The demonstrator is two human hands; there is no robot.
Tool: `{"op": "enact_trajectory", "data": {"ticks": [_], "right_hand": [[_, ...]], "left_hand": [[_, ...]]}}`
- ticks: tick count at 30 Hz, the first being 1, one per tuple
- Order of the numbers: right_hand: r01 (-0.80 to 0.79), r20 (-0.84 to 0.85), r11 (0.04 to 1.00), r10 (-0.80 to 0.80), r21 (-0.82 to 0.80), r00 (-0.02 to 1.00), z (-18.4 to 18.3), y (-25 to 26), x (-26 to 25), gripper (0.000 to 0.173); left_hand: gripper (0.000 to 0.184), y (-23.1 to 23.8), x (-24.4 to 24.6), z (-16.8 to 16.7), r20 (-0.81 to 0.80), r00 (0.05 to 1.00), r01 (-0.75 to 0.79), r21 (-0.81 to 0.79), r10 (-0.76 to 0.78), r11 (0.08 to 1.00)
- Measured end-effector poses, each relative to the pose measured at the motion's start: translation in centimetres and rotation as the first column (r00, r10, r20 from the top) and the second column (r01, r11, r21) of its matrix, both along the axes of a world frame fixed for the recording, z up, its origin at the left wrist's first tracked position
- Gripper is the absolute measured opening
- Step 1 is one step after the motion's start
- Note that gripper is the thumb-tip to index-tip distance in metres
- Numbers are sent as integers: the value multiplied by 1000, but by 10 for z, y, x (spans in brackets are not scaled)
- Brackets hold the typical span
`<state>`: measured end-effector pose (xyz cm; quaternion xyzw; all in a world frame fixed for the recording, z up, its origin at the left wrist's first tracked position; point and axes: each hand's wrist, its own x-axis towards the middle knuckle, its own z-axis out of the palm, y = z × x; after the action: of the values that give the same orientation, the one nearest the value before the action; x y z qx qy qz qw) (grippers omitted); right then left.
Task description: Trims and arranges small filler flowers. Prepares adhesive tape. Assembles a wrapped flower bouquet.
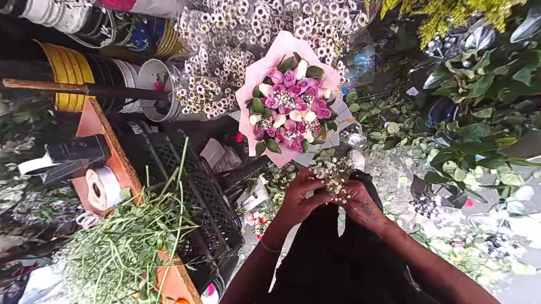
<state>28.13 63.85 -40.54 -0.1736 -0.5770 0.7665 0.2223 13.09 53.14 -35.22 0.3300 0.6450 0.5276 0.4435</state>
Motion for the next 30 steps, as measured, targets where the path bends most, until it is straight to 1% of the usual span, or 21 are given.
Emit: {"op": "enact_trajectory", "data": {"ticks": [1, 2, 4, 6, 8, 10, 11, 12, 14, 16, 17, 19, 20, 21, 22, 23, 24, 25, 27, 28, 30], "right_hand": [[-15, -2, 999, 15, 31, 1000, -1, -2, 3, 17], [-14, 27, 998, 13, 60, 1000, -1, -4, 6, 18], [-6, 87, 999, 2, 41, 996, 0, -3, 13, 17], [13, 35, 999, -11, -40, 999, -7, 2, 11, 12], [22, 9, 998, -22, -53, 1000, -8, 8, 10, 12], [39, 10, 998, -39, -53, 999, -10, 13, 8, 12], [40, 0, 999, -40, -20, 999, -13, 14, 6, 13], [28, -17, 998, -27, 59, 999, -14, 16, 4, 18], [12, -14, 973, -9, 230, 1000, -15, 18, 0, 30], [7, 83, 939, -38, 344, 996, -10, 19, -2, 31], [-17, 154, 917, -48, 397, 987, -7, 23, -2, 31], [-56, 262, 903, -64, 426, 963, -5, 38, -3, 40], [-43, 271, 927, -65, 372, 960, -7, 47, -3, 45], [-23, 235, 962, -43, 271, 971, -8, 56, -4, 49], [-42, 169, 990, 19, 134, 985, -10, 63, -5, 50], [-102, 80, 995, 102, -4, 992, -11, 68, -6, 47], [-184, -12, 976, 184, -114, 983, -15, 71, -9, 45], [-272, -96, 946, 258, -178, 961, -19, 74, -12, 40], [-349, -183, 919, 317, -182, 931, -26, 80, -22, 30], [-360, -196, 917, 326, -171, 925, -28, 83, -26, 30], [-342, -202, 929, 311, -141, 929, -31, 86, -32, 32]], "left_hand": [[13, 4, 1, 1, -28, 999, -16, 3, 16, 1000], [10, 8, 1, 2, -33, 999, -2, 15, 2, 1000], [9, 17, 4, 2, -48, 999, -3, 18, 3, 1000], [10, 24, 9, 3, -119, 992, -44, 7, 44, 999], [15, 27, 11, 4, -129, 991, -24, 21, 27, 999], [31, 25, 5, 1, -92, 993, 69, 14, -68, 998], [34, 24, 3, -1, -91, 992, 91, -6, -92, 996], [30, 23, 2, -1, -118, 990, 78, -28, -81, 997], [20, 25, 4, 2, -212, 977, -27, -34, 20, 999], [12, 29, 5, 2, -318, 945, -81, -7, 74, 997], [10, 32, 4, 4, -398, 913, -102, -8, 90, 995], [11, 38, -1, 14, -522, 849, -128, -64, 76, 990], [10, 41, -5, 18, -536, 843, -127, -105, 51, 986], [11, 45, -10, 22, -487, 874, -93, -156, 6, 983], [13, 50, -17, 27, -367, 927, -8, -218, -75, 976], [16, 54, -25, 30, -198, 963, 124, -282, -184, 951], [18, 59, -34, 32, -23, 953, 279, -322, -302, 905], [18, 65, -43, 33, 129, 909, 416, -325, -396, 850], [15, 78, -59, 33, 361, 786, 605, -279, -503, 745], [14, 84, -65, 32, 444, 730, 660, -263, -519, 703], [12, 95, -73, 30, 554, 676, 698, -270, -486, 663]]}}
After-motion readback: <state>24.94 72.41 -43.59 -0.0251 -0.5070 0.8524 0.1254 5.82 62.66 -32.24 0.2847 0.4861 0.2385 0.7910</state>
